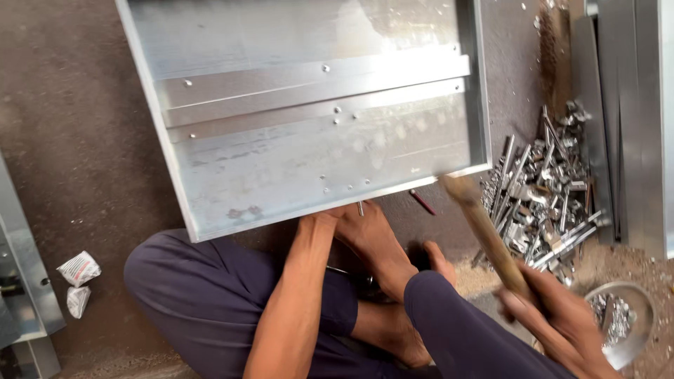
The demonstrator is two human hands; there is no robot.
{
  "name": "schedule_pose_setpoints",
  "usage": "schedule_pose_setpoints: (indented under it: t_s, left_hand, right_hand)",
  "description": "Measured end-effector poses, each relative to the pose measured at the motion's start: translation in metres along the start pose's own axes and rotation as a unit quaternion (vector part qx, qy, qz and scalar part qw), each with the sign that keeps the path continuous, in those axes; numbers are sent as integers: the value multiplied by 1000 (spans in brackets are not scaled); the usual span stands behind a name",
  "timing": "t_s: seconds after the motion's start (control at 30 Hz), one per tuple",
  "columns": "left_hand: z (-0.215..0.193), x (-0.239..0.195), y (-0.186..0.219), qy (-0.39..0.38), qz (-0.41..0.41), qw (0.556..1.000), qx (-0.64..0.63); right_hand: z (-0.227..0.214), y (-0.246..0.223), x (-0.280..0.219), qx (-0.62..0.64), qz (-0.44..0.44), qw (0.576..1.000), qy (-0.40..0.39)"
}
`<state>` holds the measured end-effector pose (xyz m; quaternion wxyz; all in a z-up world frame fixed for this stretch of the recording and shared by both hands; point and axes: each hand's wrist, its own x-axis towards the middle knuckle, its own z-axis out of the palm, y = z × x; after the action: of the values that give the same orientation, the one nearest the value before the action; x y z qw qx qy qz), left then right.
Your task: The person assembles metal components by hammering rivets into pre-drilled holes on a metal panel and attaching a latch mechanism using a metal rod.
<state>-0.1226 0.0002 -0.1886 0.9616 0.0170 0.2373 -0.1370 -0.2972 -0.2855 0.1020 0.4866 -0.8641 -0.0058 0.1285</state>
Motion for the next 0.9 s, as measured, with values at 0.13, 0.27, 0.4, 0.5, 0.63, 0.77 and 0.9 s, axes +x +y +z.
schedule_pose_setpoints:
  t_s: [0.13,0.27,0.4,0.5,0.63,0.77,0.9]
  left_hand:
    - [2,-2,2,1,1,1000,15]
    - [8,3,2,-4,-6,1000,20]
    - [9,0,9,-1,-5,1000,22]
    - [11,0,8,1,-8,1000,23]
    - [12,1,8,2,-11,1000,25]
    - [12,2,10,3,-11,1000,29]
    - [13,2,6,4,-11,1000,24]
  right_hand:
    - [33,-18,67,-125,227,966,-3]
    - [60,-18,105,-99,105,989,21]
    - [85,-10,133,-93,134,986,21]
    - [88,-7,131,-75,22,995,60]
    - [97,6,144,-114,60,990,49]
    - [96,5,150,-119,11,989,86]
    - [99,-3,153,-165,174,971,-6]
